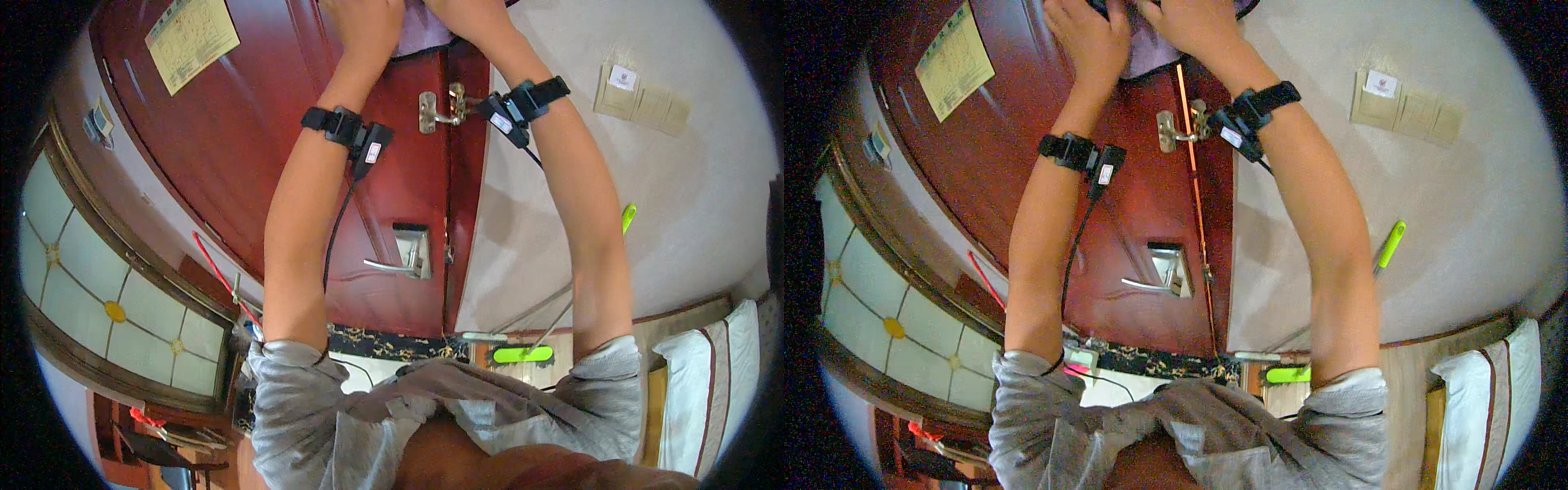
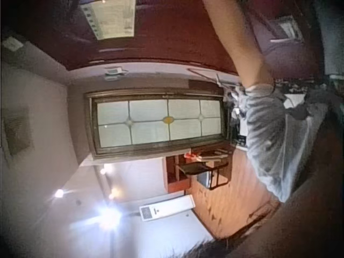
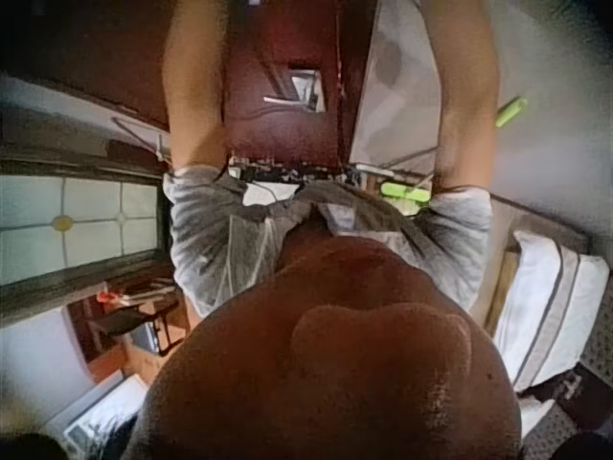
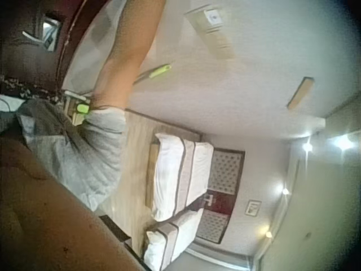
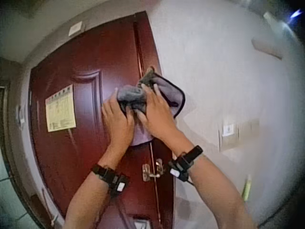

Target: The person wipes a red cabinet, a white air conditioner, a red door, and a glass door using a gray cloth. They move items on the cabinet to access the surface and wipe multiple sides of the air conditioner and door.

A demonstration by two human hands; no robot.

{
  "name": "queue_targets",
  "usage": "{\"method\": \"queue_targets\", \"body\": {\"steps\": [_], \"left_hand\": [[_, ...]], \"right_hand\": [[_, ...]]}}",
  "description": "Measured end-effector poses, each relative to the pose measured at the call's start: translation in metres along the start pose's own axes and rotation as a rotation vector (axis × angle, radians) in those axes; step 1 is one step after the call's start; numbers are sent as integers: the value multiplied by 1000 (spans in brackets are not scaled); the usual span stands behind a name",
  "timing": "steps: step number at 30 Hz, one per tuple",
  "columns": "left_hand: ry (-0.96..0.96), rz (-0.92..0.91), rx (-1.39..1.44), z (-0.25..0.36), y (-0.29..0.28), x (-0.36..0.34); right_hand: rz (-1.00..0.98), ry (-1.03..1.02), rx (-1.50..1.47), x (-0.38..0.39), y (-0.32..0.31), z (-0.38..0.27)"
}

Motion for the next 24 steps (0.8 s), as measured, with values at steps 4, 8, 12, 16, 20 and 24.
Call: {"method": "queue_targets", "body": {"steps": [4, 8, 12, 16, 20, 24], "left_hand": [[67, 17, -22, 4, 6, -1], [100, -9, -45, -7, 6, 54], [54, -174, 83, 4, -3, 98], [48, 5, 273, 26, -35, 64], [230, -53, 452, 89, -86, 71], [-18, -154, 628, 78, -98, 121]], "right_hand": [[-40, -7, 70, 3, 5, 5], [-30, 30, -28, 48, 3, -7], [-345, 416, -201, 127, 22, 3], [62, 359, -289, 114, -34, 0], [522, 356, -256, 186, -98, -20], [411, 464, -254, 277, -63, -24]]}}
Point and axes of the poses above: each hand's wrist, its own x-axis away from the middle knuckle, its own y-axis out of the palm, z = x × y, the point moved 10 cm from there along -x, towards the middle knuckle, and after that the axes turned 1 degree about z, right-handed, at the moved point
